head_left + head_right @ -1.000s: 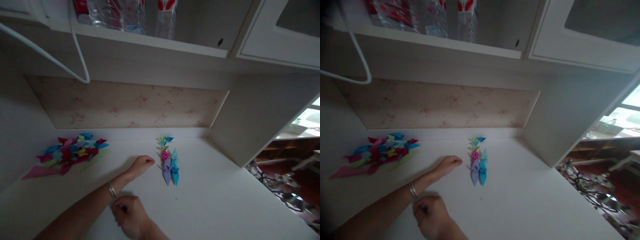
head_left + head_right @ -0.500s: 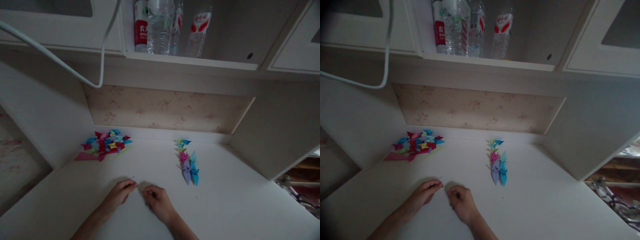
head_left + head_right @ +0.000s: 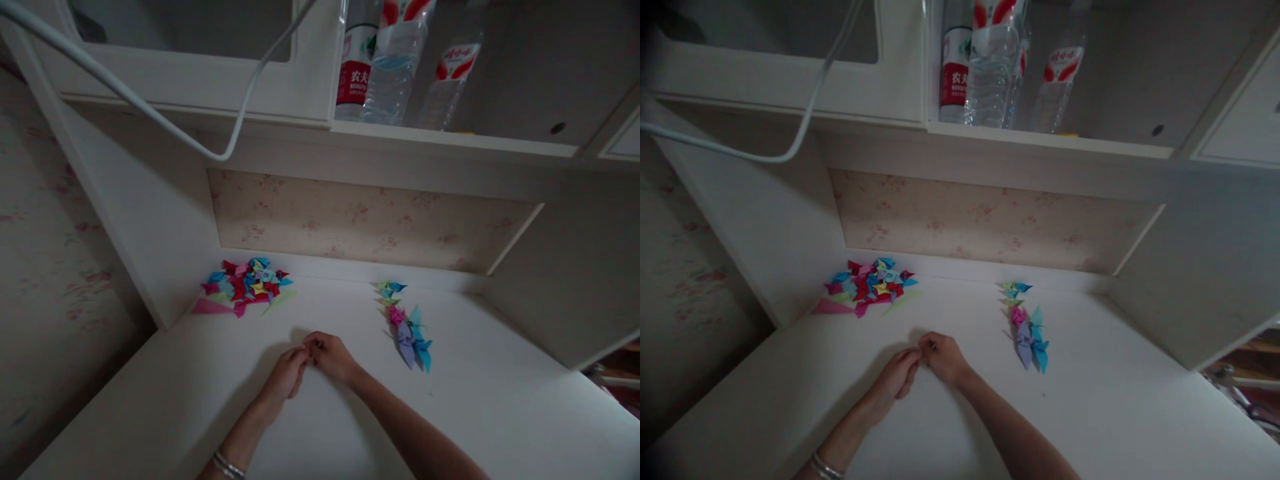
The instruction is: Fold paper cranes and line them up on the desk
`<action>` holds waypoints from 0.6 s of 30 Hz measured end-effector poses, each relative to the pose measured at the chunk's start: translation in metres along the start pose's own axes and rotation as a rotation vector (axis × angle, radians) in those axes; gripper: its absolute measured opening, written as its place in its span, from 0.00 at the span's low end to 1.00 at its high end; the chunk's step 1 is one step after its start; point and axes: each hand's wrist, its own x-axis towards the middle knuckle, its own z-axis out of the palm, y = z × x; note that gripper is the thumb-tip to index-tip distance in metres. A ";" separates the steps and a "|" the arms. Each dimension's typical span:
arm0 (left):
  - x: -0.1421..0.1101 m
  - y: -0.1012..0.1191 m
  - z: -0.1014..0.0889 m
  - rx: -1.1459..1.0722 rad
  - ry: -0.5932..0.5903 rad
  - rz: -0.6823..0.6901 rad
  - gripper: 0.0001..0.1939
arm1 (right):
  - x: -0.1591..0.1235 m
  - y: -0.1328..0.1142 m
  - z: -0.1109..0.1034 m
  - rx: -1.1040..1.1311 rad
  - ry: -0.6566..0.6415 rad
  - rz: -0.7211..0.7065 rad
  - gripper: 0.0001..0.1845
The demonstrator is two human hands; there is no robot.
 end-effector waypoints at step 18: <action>0.021 -0.024 -0.005 0.082 -0.042 0.030 0.12 | 0.123 -0.047 0.054 -0.629 -0.127 -0.177 0.11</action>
